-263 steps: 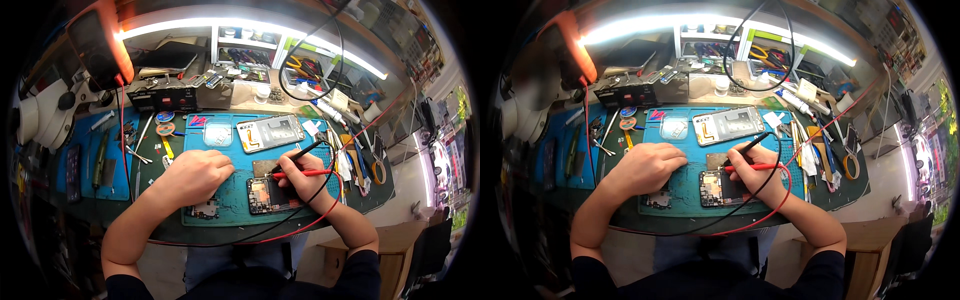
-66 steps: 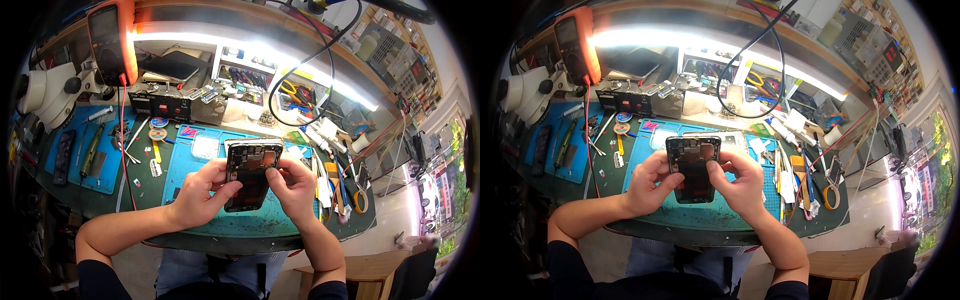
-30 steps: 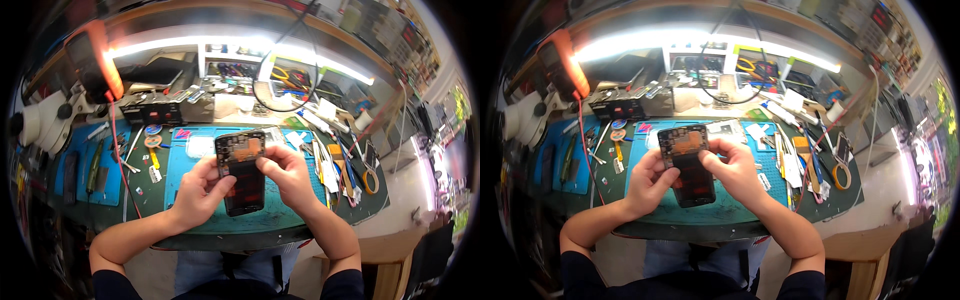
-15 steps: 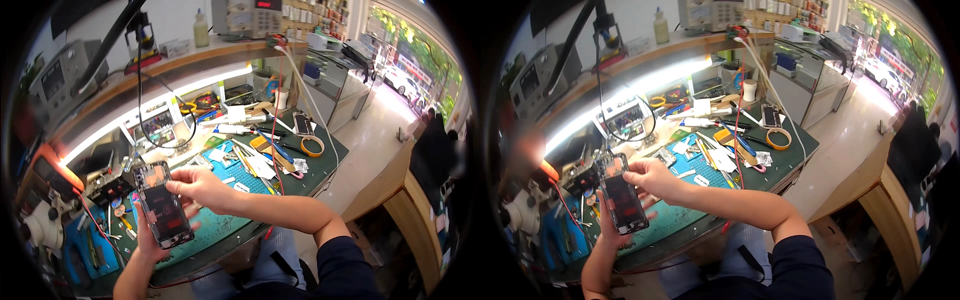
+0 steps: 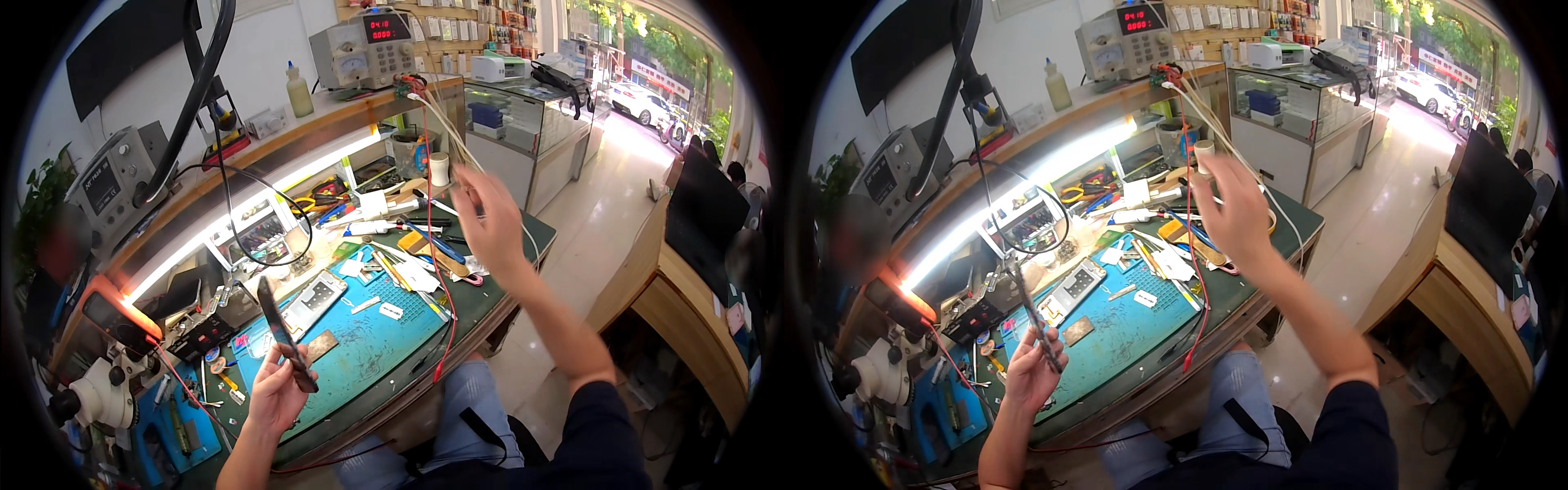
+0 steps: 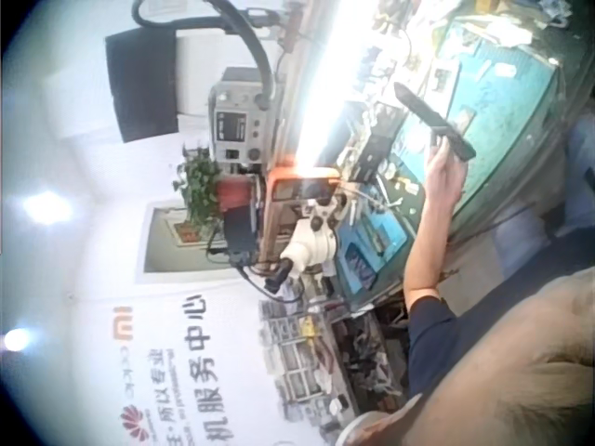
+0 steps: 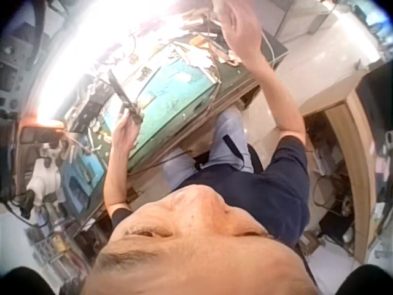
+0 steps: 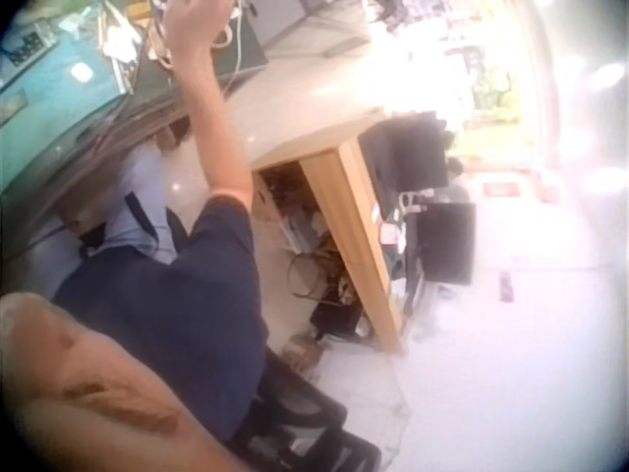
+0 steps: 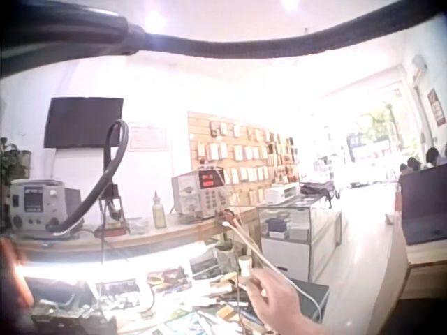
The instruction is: The person uses a multimeter to test the battery terminals of a disassembled smartphone. They then connect a charging cable to the device, which displays a charging icon on the screen. Finally, the person handles a small component over the phone's motherboard.
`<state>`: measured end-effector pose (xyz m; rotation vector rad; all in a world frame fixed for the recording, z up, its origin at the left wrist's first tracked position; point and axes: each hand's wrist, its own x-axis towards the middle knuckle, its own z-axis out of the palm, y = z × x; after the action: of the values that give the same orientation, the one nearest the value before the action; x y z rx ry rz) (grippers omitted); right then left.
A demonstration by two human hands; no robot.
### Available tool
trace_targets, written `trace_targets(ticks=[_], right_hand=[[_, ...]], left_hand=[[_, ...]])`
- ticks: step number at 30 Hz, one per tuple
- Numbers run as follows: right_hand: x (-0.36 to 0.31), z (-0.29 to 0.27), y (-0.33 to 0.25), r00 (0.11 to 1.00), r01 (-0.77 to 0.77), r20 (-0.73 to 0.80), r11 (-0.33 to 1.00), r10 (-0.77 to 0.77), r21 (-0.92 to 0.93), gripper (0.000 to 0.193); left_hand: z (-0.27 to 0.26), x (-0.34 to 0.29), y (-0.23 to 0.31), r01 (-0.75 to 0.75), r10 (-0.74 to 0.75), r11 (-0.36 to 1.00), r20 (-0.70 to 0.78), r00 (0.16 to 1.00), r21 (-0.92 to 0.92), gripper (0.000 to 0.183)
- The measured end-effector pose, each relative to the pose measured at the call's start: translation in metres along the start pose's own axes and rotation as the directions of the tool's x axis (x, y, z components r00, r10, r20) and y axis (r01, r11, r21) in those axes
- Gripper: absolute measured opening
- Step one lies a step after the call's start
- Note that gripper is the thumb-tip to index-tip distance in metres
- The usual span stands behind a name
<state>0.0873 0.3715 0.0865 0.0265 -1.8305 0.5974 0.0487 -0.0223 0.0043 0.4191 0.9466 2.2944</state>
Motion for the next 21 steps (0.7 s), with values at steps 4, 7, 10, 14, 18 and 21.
trace_targets(ticks=[4,7,10,14,18,21], right_hand=[[0.123,0.076,0.046,0.941,0.336,0.067,0.9,-0.331,-0.277,0.058],[0.18,0.107,0.07,0.954,0.301,0.136,0.851,-0.269,-0.43,0.073],[0.199,0.131,0.065,0.974,0.219,0.146,0.897,-0.176,-0.384,0.077],[0.21,0.139,0.06,0.98,0.149,0.179,0.923,-0.09,-0.355,0.075],[0.221,0.125,0.071,0.989,0.111,0.117,0.976,-0.09,-0.189,0.063],[0.214,0.119,0.08,0.998,-0.021,0.067,0.997,0.017,0.073,0.06]], left_hand=[[-0.001,0.0,0.003,-0.018,0.023,0.999,-0.104,0.994,0.051,0.043],[0.0,0.009,-0.003,-0.006,0.021,0.993,-0.128,0.992,0.121,0.048],[-0.002,0.003,-0.003,0.019,0.004,0.989,-0.155,0.988,0.146,0.05],[0.007,-0.003,-0.002,0.046,-0.023,0.988,-0.151,0.988,0.151,0.053],[0.013,-0.002,-0.005,0.059,-0.04,0.988,-0.132,0.99,0.144,0.054],[0.015,-0.002,-0.007,0.071,-0.057,0.992,-0.133,0.99,0.102,0.054]])
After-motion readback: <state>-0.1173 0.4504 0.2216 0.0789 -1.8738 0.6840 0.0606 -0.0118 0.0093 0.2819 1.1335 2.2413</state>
